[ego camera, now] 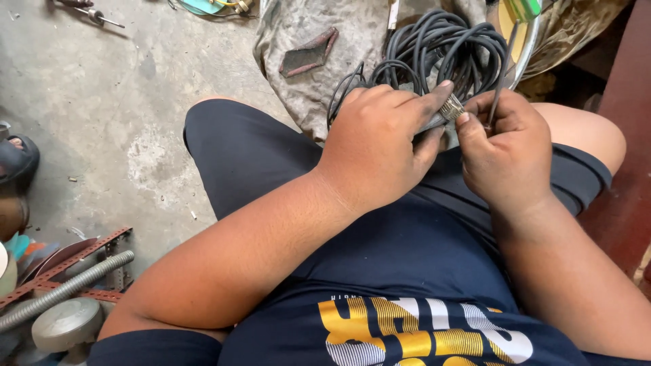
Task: Securing fasteners on a mechanical component using a screwdriver and manual manipulation of parts.
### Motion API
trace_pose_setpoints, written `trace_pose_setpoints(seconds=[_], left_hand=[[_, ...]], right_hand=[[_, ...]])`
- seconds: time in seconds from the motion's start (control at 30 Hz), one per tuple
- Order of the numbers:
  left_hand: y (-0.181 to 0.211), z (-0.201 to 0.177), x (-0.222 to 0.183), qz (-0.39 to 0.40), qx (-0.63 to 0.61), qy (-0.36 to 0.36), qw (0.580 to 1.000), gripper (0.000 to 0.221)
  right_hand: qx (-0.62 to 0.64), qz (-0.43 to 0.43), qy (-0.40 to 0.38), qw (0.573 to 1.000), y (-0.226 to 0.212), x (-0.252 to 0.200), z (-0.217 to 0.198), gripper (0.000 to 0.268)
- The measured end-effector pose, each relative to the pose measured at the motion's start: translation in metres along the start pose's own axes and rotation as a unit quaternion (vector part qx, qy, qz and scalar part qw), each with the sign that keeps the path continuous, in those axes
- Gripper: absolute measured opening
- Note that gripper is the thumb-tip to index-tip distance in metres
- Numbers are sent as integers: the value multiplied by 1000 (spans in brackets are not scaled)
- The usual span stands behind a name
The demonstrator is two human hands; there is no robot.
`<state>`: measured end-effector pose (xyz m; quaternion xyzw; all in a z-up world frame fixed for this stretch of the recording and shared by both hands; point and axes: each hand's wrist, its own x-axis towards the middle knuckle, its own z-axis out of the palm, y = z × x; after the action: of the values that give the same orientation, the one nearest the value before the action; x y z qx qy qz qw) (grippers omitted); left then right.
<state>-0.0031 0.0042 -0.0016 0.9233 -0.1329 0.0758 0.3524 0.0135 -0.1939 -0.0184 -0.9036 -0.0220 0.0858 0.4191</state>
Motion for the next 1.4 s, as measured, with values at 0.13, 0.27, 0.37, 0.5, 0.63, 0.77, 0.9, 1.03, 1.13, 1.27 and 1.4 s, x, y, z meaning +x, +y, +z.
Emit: trace_pose_setpoints(seconds=[0.13, 0.27, 0.37, 0.5, 0.63, 0.77, 0.9, 1.03, 1.13, 1.27, 1.4], left_hand=[[-4, 0, -1, 4, -10, 10, 1000, 45], [-5, -1, -1, -4, -18, 10, 1000, 46], [-4, -2, -1, -5, -18, 5, 1000, 47], [-3, -3, 1, -2, -17, 5, 1000, 47], [0, -1, 1, -12, -3, -12, 1000, 48], [5, 4, 6, -22, 14, -24, 999, 46], [7, 10, 12, -8, 29, -36, 999, 44], [13, 13, 16, -9, 44, -60, 997, 50], [16, 15, 17, -4, 44, -72, 996, 52], [18, 19, 18, -3, 48, -67, 997, 54], [20, 21, 18, -4, 48, -61, 997, 52]], right_hand=[[49, 52, -1, 997, 0, 1, 8, 10], [107, 47, -14, 993, 6, -5, 2, 7], [89, -42, 13, 995, 1, -17, -3, 21], [-80, -242, 73, 964, -12, -20, -13, 19], [-202, -308, 48, 929, -15, -9, -31, 14], [-420, -328, 36, 845, -20, -2, -48, 14], [-465, -287, -16, 838, -33, 5, -58, 12], [-528, -284, -18, 800, -29, 8, -63, 14], [-511, -261, -35, 818, -27, 10, -64, 16], [-477, -280, -37, 832, -14, 11, -64, 10], [-462, -309, 5, 831, 2, 9, -61, 7]])
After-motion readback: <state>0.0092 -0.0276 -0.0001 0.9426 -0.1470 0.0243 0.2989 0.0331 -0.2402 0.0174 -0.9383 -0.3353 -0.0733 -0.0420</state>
